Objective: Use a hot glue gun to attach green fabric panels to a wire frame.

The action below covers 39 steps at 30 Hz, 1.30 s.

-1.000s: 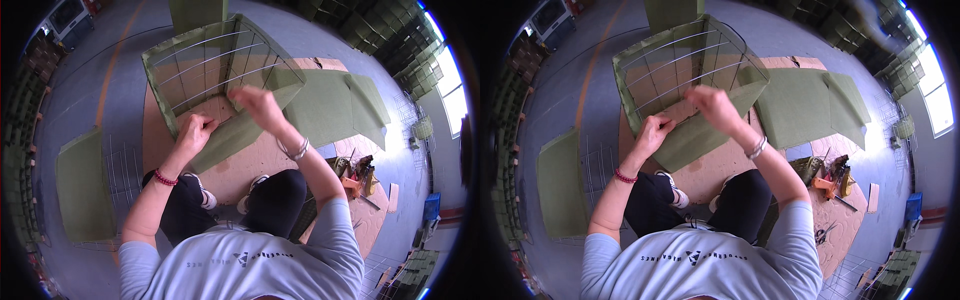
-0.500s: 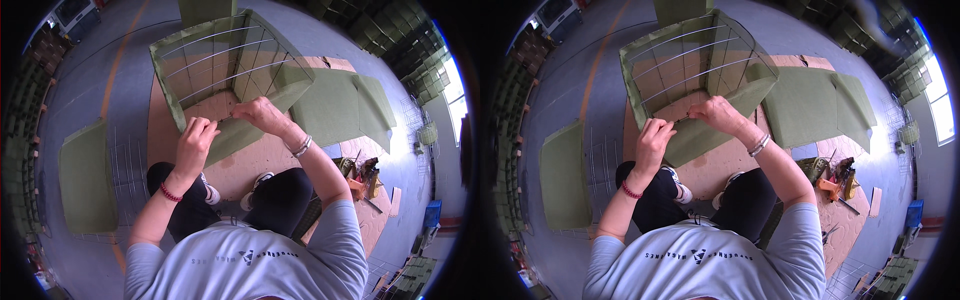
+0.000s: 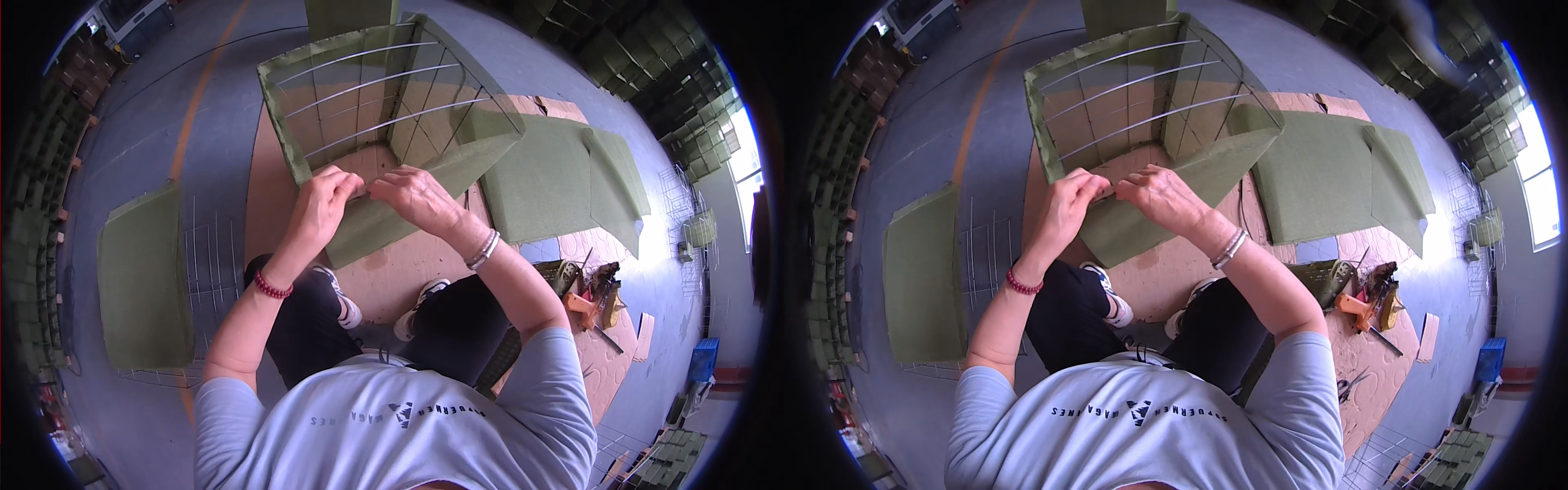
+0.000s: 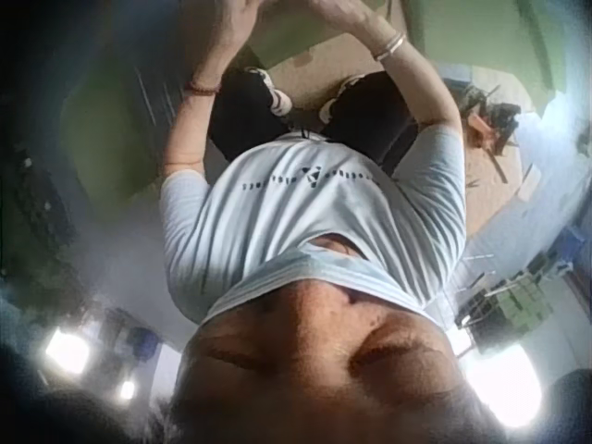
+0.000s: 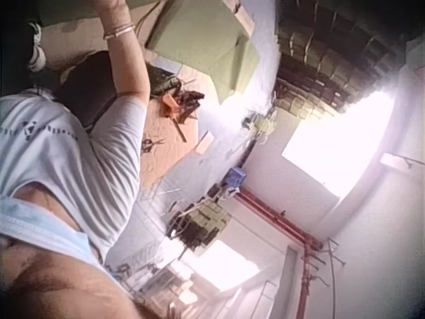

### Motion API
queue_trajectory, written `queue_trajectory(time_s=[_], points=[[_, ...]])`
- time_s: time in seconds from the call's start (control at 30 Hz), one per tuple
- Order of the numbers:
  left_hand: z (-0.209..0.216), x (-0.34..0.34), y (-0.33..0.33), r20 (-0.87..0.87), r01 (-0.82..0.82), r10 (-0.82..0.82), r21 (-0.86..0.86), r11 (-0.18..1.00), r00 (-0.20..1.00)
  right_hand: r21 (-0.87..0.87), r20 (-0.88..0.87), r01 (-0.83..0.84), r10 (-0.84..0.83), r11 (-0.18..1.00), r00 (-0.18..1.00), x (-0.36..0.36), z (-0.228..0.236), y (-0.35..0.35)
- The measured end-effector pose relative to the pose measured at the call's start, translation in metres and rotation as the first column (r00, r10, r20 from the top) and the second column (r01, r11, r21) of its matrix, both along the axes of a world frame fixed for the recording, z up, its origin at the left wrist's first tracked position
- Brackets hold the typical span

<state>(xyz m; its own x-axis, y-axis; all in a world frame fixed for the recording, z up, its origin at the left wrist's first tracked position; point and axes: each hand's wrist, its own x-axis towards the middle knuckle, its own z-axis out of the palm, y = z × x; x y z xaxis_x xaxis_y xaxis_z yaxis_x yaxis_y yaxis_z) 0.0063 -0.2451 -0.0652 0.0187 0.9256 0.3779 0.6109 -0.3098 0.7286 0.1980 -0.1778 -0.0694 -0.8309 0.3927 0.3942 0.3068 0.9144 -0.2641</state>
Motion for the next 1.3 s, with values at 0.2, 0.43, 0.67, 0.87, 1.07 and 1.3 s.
queue_trajectory(time_s=[0.2,0.43,0.67,0.87,1.07,1.3], points=[[0.003,-0.004,-0.037,-0.308,-0.052,0.192,0.410,0.911,0.932,-0.080,0.116,0.009,0.000,0.997,0.993,-0.003,0.005,0.006],[-0.017,0.000,-0.036,-0.589,0.015,0.159,0.279,0.960,0.792,0.266,-0.153,0.089,-0.049,0.960,0.987,-0.031,-0.006,-0.025],[-0.007,-0.005,-0.022,-0.521,-0.002,0.094,0.175,0.985,0.848,-0.090,0.555,0.226,-0.140,0.970,0.820,-0.058,0.018,-0.006],[0.014,-0.008,-0.014,-0.310,-0.010,-0.022,-0.100,0.995,0.951,-0.621,0.276,0.043,0.168,0.783,0.946,-0.046,0.019,0.028],[-0.008,-0.001,-0.042,-0.509,0.067,0.132,0.355,0.933,0.851,-0.015,-0.068,0.114,-0.115,0.993,0.991,-0.007,0.017,-0.017],[0.019,0.008,-0.007,-0.561,0.047,-0.241,-0.338,0.940,0.792,0.083,0.290,0.157,-0.175,0.984,0.941,-0.027,0.005,0.003]])
